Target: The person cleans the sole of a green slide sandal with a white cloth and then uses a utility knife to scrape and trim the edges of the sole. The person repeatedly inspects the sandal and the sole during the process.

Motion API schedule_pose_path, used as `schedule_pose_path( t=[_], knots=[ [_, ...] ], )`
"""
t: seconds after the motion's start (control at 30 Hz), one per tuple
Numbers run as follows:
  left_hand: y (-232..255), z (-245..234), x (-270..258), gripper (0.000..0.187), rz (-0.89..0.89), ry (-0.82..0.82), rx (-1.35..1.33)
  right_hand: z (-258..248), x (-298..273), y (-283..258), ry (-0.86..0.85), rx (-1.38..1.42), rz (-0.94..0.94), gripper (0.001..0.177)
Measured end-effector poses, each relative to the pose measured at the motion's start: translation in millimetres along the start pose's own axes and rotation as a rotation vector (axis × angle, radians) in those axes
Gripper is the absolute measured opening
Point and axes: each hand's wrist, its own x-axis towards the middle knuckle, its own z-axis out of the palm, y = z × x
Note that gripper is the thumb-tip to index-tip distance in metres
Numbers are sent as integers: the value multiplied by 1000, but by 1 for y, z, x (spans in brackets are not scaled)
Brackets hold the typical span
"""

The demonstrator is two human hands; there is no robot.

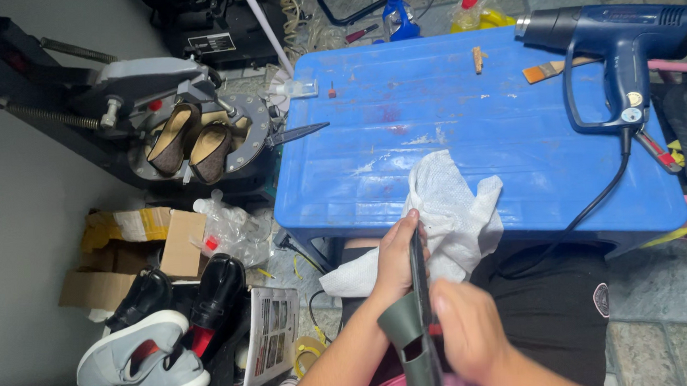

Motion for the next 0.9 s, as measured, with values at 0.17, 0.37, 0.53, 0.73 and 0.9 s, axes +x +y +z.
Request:
schedule_pose_path(
  t=[0.17,0.37,0.53,0.73,0.9],
  knots=[
    [15,5,5,38,53,-42,7,3,-26,15,-11,534,204,37],
    [70,9,29,35,195,131,-41,-50,7,1,-258,568,137,57],
    [111,19,33,48,218,61,-87,-49,20,11,-94,515,364,56],
    [100,29,-77,58,1205,146,1040,-59,13,48,24,784,324,52],
    [83,26,-96,40,610,-132,639,-54,19,27,-113,954,241,54]
  ],
)
